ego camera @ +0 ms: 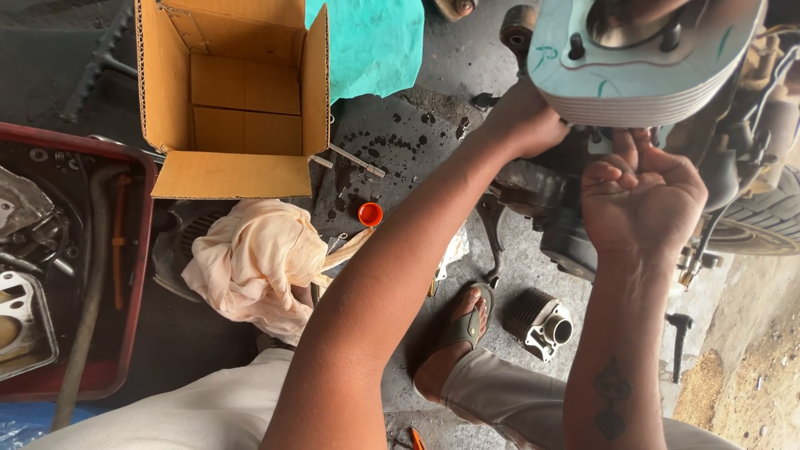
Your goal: Replacing or repairing the cylinder block and piston assembly on a motorcycle engine.
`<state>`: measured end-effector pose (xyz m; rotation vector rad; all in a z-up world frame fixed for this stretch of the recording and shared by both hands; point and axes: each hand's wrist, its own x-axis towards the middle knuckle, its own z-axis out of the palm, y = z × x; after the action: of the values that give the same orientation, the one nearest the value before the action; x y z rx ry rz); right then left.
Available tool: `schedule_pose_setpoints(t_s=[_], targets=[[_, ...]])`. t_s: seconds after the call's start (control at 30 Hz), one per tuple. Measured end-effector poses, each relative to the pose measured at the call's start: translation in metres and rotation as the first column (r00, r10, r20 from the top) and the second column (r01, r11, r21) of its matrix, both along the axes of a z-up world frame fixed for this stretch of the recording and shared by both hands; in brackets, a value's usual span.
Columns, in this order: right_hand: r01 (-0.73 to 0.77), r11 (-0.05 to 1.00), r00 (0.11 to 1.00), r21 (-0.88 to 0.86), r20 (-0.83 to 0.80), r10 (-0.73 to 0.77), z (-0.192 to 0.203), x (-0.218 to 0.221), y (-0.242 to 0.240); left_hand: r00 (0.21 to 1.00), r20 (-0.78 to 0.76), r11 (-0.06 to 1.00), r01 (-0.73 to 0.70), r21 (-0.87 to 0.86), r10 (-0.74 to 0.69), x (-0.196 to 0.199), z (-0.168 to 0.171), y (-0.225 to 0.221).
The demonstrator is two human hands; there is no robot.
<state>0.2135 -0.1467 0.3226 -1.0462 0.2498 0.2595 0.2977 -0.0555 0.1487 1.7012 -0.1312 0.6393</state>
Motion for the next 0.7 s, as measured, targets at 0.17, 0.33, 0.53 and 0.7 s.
schedule_pose_setpoints(t_s=[0.17,0.33,0.53,0.7], targets=[[-0.010,1.000,1.000,0.008,0.002,0.010,-0.001,0.001,0.000,0.996,0.004,0.991,0.092,0.092,-0.093,0.002,-0.005,0.008],[-0.007,1.000,1.000,0.005,-0.004,0.007,0.000,0.001,0.001,0.995,-0.093,0.972,-0.054,-0.229,0.033,-0.003,0.001,0.022],[0.007,0.999,1.000,-0.032,0.013,-0.006,-0.002,0.000,0.002,0.970,-0.011,0.944,-0.239,-0.227,0.243,0.003,-0.001,0.011],[-0.002,1.000,1.000,-0.019,0.023,0.003,-0.003,0.003,-0.001,0.919,-0.042,0.887,-0.391,-0.244,0.393,-0.003,0.015,-0.009]])
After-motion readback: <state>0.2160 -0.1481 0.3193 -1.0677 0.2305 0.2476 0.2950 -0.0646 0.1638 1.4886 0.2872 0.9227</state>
